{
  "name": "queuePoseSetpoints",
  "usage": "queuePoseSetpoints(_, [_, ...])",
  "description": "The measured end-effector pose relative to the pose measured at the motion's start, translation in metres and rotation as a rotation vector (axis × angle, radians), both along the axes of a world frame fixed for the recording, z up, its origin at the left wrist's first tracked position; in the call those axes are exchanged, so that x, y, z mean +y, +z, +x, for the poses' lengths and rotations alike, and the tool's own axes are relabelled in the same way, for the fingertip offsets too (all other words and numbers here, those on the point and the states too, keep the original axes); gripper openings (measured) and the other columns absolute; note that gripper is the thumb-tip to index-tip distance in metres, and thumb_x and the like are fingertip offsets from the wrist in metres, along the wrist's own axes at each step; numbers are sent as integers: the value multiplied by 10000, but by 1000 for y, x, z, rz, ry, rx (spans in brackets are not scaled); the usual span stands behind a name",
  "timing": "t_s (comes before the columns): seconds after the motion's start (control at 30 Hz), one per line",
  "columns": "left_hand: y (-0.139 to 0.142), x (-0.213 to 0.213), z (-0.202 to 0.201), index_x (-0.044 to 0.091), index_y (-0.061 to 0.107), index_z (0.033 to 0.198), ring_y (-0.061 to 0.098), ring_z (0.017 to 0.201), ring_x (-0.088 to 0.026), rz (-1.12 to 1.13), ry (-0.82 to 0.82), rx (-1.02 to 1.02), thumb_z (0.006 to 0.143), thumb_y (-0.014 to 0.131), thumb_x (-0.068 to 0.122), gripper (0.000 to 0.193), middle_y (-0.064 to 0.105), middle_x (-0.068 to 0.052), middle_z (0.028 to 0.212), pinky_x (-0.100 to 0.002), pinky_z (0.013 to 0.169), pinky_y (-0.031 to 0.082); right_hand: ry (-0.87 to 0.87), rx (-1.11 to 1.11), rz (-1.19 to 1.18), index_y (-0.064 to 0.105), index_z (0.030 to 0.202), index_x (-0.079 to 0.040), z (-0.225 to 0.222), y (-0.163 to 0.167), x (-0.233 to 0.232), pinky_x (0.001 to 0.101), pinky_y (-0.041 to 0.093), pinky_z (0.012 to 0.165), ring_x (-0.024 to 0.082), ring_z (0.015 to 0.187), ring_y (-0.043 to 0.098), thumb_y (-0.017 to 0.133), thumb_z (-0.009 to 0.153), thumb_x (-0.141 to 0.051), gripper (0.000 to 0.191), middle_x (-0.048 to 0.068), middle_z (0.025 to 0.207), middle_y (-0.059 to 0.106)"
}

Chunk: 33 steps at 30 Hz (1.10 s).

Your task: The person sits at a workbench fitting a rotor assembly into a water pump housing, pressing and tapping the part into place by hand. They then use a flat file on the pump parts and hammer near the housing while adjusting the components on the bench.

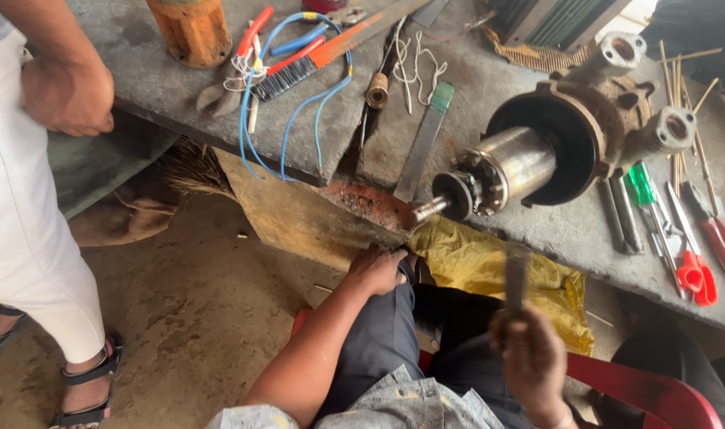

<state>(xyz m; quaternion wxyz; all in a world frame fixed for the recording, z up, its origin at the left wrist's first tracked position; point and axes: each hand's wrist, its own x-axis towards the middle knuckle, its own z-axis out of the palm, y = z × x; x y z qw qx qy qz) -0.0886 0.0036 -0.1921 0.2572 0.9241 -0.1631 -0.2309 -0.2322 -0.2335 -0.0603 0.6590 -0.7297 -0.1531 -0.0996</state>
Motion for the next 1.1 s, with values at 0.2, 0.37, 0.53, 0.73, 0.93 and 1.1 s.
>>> queuePoseSetpoints(0.2, [49,-33,-43,97,422,1524,579,1272,-272,-713,-299,109,917,722,465,771,622,-116,1414,-457,1074,431,-93,214,-42,507,1346,-1,-4,-21,-23,296,554,660,167,748,673,538,1044,-53,308,130,926,682])
queuePoseSetpoints(0.37, [80,-72,-97,24,655,1236,610,958,-127,-1545,232,177,1173,561,358,352,684,-52,1098,-291,839,543,-55,66,68,355,1353,-34,6,-34,22,278,565,729,152,854,679,616,996,20,446,124,1091,661])
queuePoseSetpoints(0.53, [74,-45,-92,143,550,1183,625,784,-126,-1580,718,12,1047,555,325,227,609,-10,846,-295,696,554,-25,-77,-26,360,1416,-5,18,-54,10,290,521,926,166,1018,637,585,1029,-53,451,133,1174,638])
queuePoseSetpoints(0.73, [79,-29,-52,94,545,1178,528,638,-112,-1808,825,-67,1093,518,286,212,558,-15,813,-280,546,469,-220,319,-101,521,1342,7,48,-124,-26,261,497,686,116,730,600,546,1054,-228,372,83,890,644])
queuePoseSetpoints(0.93, [76,-15,2,87,548,1256,540,638,-109,-1784,551,-268,1110,535,231,206,591,-31,856,-258,551,455,-193,376,-49,588,1282,18,78,-151,-29,266,464,604,104,655,555,529,1072,-296,382,53,814,603])
queuePoseSetpoints(1.1, [79,7,26,80,559,1269,563,708,-108,-1656,465,-404,1094,562,202,214,566,8,947,-265,582,470,-195,450,-31,608,1268,21,84,-148,-26,266,466,616,107,657,552,523,1072,-325,407,43,806,608])
